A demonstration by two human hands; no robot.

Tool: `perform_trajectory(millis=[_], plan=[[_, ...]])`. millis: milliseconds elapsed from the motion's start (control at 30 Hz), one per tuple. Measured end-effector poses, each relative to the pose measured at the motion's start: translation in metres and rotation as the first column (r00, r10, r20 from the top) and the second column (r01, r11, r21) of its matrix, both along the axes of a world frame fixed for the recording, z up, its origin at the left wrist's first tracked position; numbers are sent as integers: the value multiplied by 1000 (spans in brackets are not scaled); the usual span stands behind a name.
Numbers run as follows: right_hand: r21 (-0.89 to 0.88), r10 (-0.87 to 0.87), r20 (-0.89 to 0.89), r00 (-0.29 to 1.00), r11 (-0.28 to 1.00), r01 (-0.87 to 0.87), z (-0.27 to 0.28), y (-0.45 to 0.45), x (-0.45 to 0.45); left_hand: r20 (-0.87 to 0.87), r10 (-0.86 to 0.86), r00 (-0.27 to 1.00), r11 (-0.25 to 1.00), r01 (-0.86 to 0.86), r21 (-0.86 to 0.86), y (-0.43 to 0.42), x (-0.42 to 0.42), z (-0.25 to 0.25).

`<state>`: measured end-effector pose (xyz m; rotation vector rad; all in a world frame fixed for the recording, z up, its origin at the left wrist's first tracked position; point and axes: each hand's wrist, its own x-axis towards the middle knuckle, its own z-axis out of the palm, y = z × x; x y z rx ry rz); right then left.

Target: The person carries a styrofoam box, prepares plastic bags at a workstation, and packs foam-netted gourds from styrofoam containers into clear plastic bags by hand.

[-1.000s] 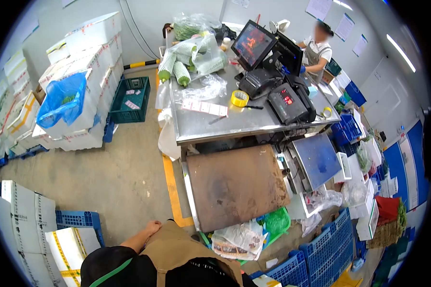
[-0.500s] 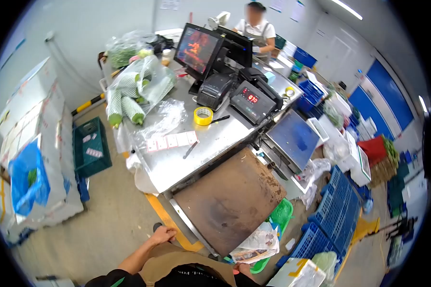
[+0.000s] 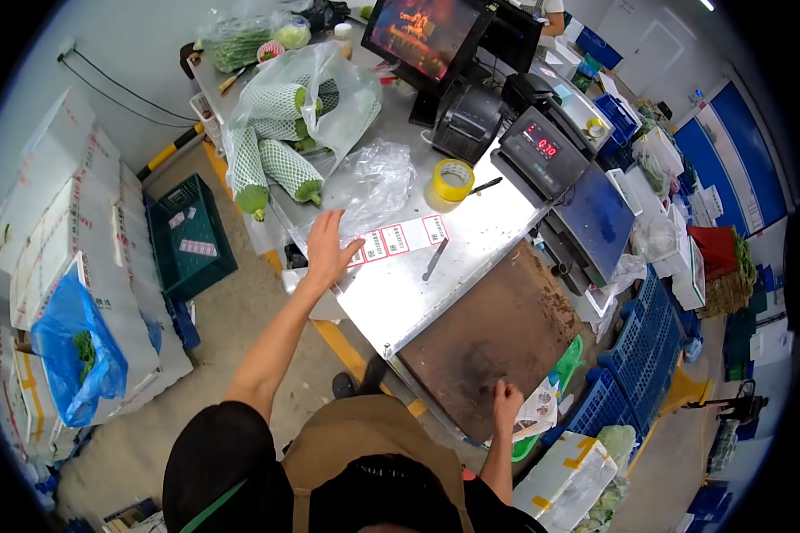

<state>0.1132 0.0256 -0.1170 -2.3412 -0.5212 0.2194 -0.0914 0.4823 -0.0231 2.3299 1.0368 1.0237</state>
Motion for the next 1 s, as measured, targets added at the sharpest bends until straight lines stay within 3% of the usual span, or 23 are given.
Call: perform_trajectory(millis=[67, 167, 333, 500, 700, 1000], plan=[[24, 4, 56, 998, 1000, -6, 21, 34, 27, -74, -23, 997, 1000, 21, -17, 24, 16, -11], [112, 31, 93, 995, 993, -42, 49, 94, 61, -169, 62, 984, 998, -57, 35, 66, 27, -66], [194, 103, 240, 965, 969, -152, 82, 197, 103, -228, 132, 965, 991, -121, 60, 76, 39, -71], [228, 173, 341, 924, 938, -260, 77, 271, 148, -274, 183, 944, 983, -171, 66, 87, 50, -70], [180, 203, 252, 946, 951, -252, 81, 322, 184, -266, 184, 946, 982, -165, 93, 93, 56, -68], [-9, 203, 364, 909, 977, -215, 68, 350, 233, -352, 165, 921, 986, -162, 38, 95, 59, -68]])
